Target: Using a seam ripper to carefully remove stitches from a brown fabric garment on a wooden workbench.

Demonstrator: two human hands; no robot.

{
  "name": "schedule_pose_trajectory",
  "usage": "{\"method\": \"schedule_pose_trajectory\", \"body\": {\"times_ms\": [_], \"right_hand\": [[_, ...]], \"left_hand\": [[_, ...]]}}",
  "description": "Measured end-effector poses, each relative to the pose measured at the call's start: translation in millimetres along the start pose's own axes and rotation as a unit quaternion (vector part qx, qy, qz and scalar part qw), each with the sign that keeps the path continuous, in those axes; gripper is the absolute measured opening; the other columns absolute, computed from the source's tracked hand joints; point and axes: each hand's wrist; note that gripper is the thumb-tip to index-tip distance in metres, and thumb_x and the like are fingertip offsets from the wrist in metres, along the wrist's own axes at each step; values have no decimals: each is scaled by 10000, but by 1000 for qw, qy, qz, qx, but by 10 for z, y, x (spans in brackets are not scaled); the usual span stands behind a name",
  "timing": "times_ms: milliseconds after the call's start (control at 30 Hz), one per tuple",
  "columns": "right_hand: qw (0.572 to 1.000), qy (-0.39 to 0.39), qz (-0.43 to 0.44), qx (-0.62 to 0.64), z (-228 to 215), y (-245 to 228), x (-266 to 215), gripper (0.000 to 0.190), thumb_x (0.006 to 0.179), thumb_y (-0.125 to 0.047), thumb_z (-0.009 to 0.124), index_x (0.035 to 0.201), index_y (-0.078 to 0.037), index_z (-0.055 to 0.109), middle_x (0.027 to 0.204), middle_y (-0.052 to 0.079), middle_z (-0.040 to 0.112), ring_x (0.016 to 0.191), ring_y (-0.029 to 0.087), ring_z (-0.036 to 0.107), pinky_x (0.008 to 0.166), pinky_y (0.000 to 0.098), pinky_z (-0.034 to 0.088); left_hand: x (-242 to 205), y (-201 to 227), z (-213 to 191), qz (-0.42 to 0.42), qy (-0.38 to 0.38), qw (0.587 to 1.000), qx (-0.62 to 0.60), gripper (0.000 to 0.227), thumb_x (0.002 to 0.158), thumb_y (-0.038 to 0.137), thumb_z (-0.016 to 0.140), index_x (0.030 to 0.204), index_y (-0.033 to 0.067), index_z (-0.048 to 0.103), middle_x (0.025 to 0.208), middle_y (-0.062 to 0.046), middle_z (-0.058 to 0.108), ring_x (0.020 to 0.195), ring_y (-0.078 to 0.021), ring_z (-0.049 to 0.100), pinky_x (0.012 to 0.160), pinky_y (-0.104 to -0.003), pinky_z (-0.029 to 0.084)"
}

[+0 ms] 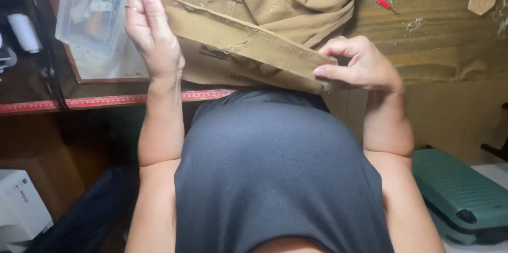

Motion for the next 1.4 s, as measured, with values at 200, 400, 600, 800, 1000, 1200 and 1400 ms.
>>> {"method": "schedule_pose_trajectory", "body": {"times_ms": [200,400,600,800,1000,1200,1400], "right_hand": [[979,110,47,168,-51,145,-95,310,961,28,713,1263,38,646,1128,67,694,989,62,635,900,167,560],[971,140,9,194,130,-334,142,351,960,53,696,1265,-6,531,1169,106,678,1100,121,658,946,208,560],[924,313,-89,199,346,-369,190,406,926,25,773,1216,-42,497,1046,93,627,920,118,657,824,203,551],[853,417,-108,296,601,-267,353,351,892,-23,792,1121,-99,538,946,31,628,837,88,641,768,198,525],[859,429,-66,271,622,-202,366,390,871,1,823,1102,-98,524,939,72,658,834,111,670,780,227,583],[847,398,-108,336,610,-74,449,399,859,126,784,1069,-69,507,882,69,580,705,180,661,714,294,630],[825,381,-116,401,518,-58,411,340,851,106,716,1079,-82,548,931,118,687,821,165,669,799,276,562]], "left_hand": [[-43,-29,-187,96,-112,965,217,78,1064,67,638,1031,42,572,823,-79,635,692,-168,669,602,-278,568],[-147,719,364,260,-306,901,163,446,1044,283,692,1359,-14,586,1345,-213,632,1259,-405,570,1121,-518,395],[-349,726,1028,138,-390,910,-20,196,968,247,740,926,94,625,875,-7,651,831,-192,590,812,-339,472],[-491,665,1136,-63,-384,909,-147,117,1016,209,614,936,124,609,891,53,578,888,-85,499,873,-260,425],[-630,439,1185,-211,-332,874,-285,116,1013,221,638,967,119,665,853,70,639,799,-16,541,798,-191,469],[-579,336,1202,-297,-400,742,-448,187,1036,204,615,1069,30,677,938,-33,671,865,-118,609,850,-260,504],[-488,379,1083,-114,-449,848,-256,296,1039,336,626,1217,106,578,1126,34,592,1065,-57,540,981,-252,446]]}}
Point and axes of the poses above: each hand's wrist, its own x-axis towards the middle knuckle, its own z-axis out of the palm, y = z × x
